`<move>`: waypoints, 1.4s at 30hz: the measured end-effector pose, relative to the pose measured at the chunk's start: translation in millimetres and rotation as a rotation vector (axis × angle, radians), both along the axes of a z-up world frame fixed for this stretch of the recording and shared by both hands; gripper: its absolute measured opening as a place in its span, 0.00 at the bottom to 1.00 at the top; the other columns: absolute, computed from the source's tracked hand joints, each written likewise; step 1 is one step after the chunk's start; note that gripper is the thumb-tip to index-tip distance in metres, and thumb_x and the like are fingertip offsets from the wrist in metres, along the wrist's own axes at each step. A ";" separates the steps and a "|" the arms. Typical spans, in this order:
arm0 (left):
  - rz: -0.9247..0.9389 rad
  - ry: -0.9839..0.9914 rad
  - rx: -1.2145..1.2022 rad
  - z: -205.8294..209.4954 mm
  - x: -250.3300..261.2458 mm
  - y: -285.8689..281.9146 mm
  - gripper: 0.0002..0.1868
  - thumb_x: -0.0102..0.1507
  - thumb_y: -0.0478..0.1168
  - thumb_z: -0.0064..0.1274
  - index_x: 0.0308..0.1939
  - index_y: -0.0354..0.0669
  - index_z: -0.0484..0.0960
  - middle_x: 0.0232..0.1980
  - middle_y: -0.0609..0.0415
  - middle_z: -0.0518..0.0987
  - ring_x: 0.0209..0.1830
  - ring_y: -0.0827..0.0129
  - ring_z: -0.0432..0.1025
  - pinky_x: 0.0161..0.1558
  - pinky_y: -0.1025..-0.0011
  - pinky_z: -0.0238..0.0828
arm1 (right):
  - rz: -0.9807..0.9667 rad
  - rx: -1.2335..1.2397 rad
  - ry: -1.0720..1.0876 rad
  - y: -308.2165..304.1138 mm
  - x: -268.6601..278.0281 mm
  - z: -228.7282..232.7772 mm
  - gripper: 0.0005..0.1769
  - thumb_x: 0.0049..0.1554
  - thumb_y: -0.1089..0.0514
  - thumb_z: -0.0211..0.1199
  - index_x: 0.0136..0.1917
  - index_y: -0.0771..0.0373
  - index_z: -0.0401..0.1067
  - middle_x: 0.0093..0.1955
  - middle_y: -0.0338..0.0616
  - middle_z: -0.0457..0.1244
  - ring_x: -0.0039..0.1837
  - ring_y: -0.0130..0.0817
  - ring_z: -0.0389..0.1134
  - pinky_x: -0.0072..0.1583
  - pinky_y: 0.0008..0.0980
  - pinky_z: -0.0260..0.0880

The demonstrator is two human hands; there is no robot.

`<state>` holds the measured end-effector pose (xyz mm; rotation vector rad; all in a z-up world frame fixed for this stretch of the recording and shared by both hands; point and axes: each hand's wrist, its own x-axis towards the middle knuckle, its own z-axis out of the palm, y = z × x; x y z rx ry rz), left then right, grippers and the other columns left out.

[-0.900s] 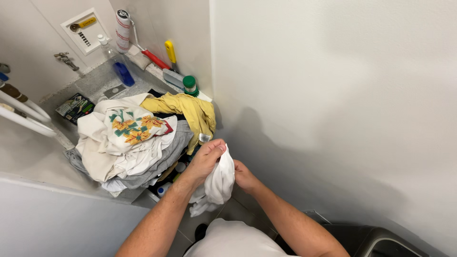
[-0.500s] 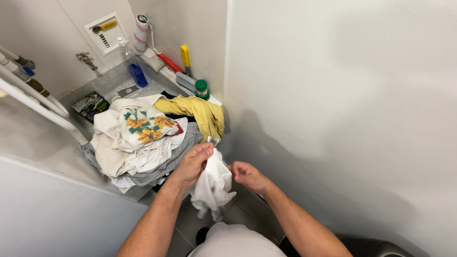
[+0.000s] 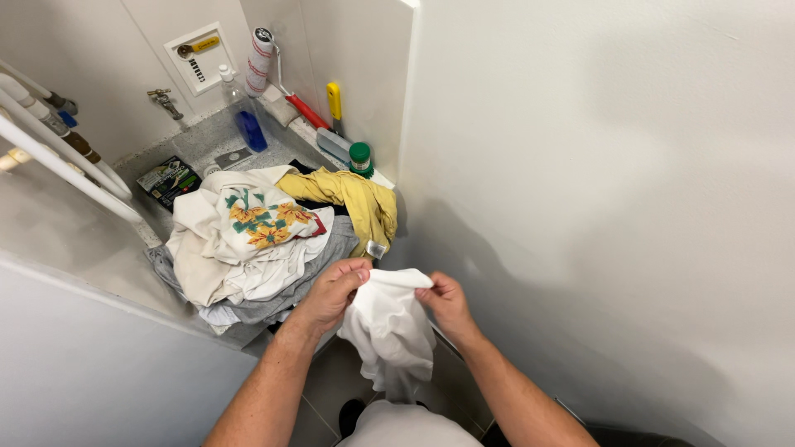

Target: The person picks up several white shirts and a patterned piece of laundry one by one, unfolding and inspecting them before placing them inside the washing machine.

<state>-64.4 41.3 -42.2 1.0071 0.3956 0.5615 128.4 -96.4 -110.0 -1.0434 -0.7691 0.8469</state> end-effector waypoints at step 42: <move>0.101 0.664 0.548 84.4 36.2 -16.0 0.09 0.64 0.42 0.57 0.38 0.43 0.88 0.26 0.52 0.82 0.31 0.66 0.75 0.37 0.68 0.71 | 0.298 -0.095 0.056 4.7 85.7 130.4 0.41 0.51 0.70 0.63 0.76 0.59 0.56 0.58 0.46 0.70 0.55 0.38 0.73 0.54 0.39 0.76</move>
